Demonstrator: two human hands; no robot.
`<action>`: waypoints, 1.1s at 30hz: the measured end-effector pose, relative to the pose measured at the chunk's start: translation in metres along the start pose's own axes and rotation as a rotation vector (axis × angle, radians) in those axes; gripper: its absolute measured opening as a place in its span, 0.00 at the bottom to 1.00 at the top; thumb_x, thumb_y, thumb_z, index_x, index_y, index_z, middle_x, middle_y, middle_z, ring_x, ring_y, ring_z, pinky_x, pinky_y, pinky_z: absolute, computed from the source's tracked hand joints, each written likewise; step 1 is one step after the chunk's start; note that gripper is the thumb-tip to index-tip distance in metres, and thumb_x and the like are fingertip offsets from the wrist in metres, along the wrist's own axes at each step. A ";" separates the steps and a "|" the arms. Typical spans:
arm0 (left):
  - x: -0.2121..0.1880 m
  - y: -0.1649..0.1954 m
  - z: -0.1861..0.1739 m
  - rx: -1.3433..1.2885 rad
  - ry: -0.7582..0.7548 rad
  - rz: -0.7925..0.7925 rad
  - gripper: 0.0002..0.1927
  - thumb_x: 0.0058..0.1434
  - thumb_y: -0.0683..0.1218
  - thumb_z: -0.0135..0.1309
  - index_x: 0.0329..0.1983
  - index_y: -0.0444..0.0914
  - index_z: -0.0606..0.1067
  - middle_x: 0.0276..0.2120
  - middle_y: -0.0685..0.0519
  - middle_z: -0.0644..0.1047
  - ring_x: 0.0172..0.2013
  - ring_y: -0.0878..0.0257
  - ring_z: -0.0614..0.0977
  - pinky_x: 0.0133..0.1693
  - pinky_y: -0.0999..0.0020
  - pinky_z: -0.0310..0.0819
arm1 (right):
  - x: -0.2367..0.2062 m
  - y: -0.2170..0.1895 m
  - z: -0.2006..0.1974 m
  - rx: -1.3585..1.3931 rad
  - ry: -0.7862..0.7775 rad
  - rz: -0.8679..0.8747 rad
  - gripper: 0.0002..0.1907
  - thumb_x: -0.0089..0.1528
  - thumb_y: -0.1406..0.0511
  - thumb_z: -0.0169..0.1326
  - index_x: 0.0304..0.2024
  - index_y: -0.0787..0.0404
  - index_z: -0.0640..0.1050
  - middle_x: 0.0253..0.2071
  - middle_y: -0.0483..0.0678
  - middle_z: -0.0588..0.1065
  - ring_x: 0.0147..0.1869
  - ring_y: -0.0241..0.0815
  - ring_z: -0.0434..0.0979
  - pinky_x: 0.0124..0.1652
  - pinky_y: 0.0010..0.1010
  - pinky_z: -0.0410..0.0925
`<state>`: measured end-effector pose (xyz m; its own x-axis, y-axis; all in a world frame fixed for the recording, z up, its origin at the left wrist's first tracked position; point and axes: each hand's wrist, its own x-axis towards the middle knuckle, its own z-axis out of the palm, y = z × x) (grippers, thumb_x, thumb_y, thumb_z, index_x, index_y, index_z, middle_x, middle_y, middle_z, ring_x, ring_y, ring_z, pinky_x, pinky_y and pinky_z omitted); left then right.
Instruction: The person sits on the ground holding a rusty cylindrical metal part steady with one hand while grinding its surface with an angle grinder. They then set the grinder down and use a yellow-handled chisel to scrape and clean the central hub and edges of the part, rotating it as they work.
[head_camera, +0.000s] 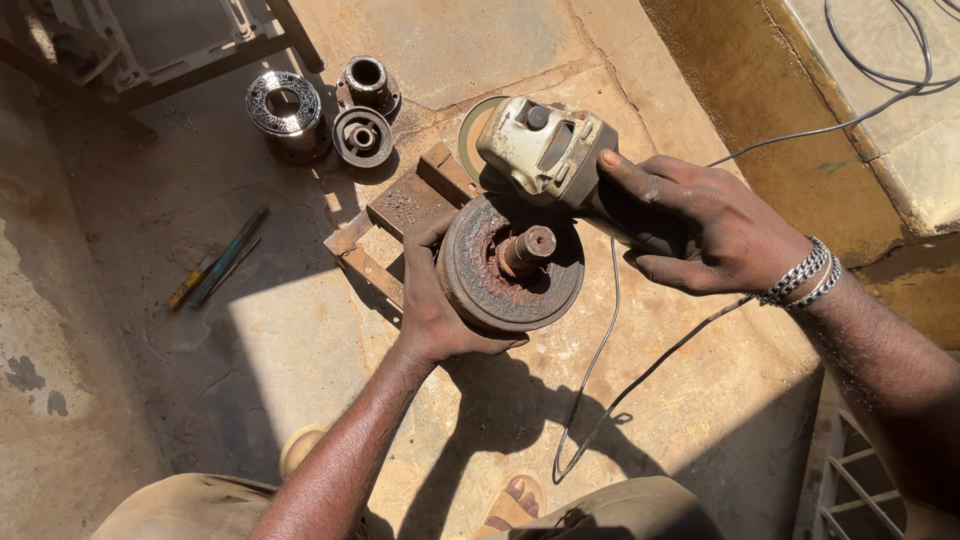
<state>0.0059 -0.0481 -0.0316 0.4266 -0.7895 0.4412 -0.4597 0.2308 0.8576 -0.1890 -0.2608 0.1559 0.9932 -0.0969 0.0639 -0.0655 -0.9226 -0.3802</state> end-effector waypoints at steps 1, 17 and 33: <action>0.000 -0.001 0.001 -0.013 -0.001 -0.024 0.72 0.28 0.60 0.82 0.70 0.38 0.49 0.60 0.45 0.62 0.64 0.51 0.72 0.68 0.55 0.69 | 0.004 0.002 0.000 -0.006 -0.015 -0.007 0.52 0.51 0.62 0.64 0.76 0.50 0.58 0.51 0.57 0.74 0.48 0.55 0.78 0.48 0.42 0.72; -0.001 -0.003 0.003 -0.042 -0.033 -0.078 0.74 0.27 0.61 0.83 0.70 0.37 0.49 0.60 0.46 0.62 0.64 0.53 0.73 0.68 0.56 0.70 | -0.059 -0.014 -0.007 -0.077 -0.009 0.208 0.52 0.50 0.61 0.65 0.75 0.55 0.58 0.47 0.57 0.75 0.45 0.54 0.79 0.45 0.43 0.73; -0.016 -0.003 0.003 -0.086 0.028 -0.041 0.69 0.33 0.63 0.83 0.70 0.37 0.53 0.61 0.46 0.62 0.66 0.53 0.69 0.72 0.54 0.65 | -0.100 -0.147 -0.008 -0.014 0.022 0.565 0.53 0.50 0.65 0.65 0.76 0.55 0.56 0.47 0.60 0.79 0.50 0.54 0.82 0.50 0.41 0.73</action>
<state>-0.0016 -0.0383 -0.0420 0.4660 -0.7834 0.4112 -0.3730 0.2475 0.8942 -0.2798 -0.1187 0.2125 0.8014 -0.5846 -0.1262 -0.5876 -0.7303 -0.3484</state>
